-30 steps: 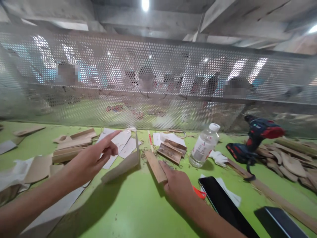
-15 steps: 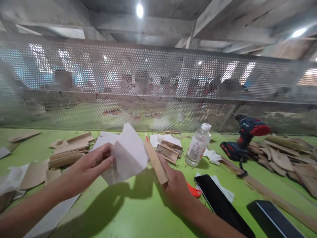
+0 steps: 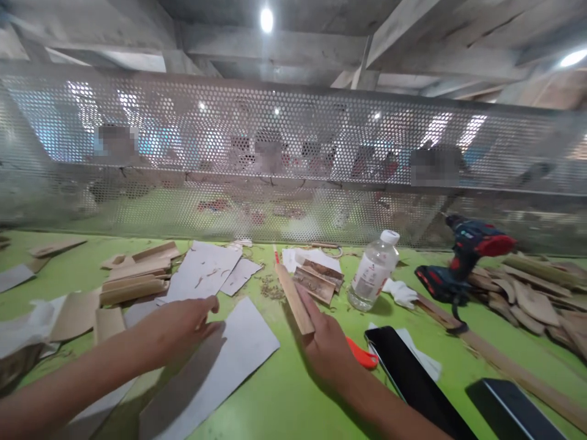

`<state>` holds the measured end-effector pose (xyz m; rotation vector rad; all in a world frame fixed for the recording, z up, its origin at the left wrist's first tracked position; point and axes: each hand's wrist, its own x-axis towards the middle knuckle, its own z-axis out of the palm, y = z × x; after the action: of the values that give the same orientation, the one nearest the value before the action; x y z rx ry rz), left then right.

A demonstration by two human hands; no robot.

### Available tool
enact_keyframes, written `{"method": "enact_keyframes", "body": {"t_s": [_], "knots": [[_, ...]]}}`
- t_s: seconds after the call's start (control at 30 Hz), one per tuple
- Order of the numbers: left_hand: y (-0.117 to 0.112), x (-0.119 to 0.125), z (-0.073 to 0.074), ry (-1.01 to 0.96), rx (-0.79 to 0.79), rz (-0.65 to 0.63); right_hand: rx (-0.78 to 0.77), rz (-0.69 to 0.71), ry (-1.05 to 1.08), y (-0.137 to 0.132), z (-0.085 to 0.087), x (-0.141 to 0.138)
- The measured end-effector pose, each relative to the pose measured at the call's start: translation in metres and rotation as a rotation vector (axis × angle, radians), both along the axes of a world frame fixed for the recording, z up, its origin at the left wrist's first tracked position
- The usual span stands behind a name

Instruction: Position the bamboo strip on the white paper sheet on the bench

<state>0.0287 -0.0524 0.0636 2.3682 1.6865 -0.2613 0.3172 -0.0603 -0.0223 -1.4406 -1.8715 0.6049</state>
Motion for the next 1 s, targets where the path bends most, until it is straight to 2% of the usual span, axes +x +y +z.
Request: {"method": "enact_keyframes", "body": {"t_s": [0.1, 0.17, 0.27, 0.4, 0.5, 0.63, 0.83, 1.0], "knots": [[0.004, 0.005, 0.001, -0.156, -0.092, -0.185, -0.418, 0.000, 0.500, -0.001, 0.007, -0.009], [0.005, 0.005, -0.001, -0.180, -0.196, -0.243, -0.624, 0.005, 0.762, -0.002, 0.010, -0.012], [0.006, 0.001, -0.010, -0.150, -0.332, -0.212, -0.718, 0.050, 0.911, -0.003, 0.014, -0.014], [0.002, -0.003, -0.019, -0.047, -0.335, -0.109, -0.813, 0.095, 0.991, -0.008, 0.018, -0.014], [-0.005, 0.001, -0.017, 0.042, -0.268, -0.089, -0.837, 0.110, 0.950, -0.014, 0.021, -0.014], [-0.009, 0.009, -0.015, 0.047, -0.239, -0.091, -0.774, 0.121, 0.799, -0.015, 0.020, -0.015], [-0.004, 0.011, -0.021, 0.046, -0.267, -0.059, -0.607, 0.195, 0.476, -0.006, 0.008, -0.014], [-0.003, 0.009, -0.025, 0.068, -0.263, -0.072, -0.523, 0.221, 0.178, -0.012, 0.013, -0.013]]}}
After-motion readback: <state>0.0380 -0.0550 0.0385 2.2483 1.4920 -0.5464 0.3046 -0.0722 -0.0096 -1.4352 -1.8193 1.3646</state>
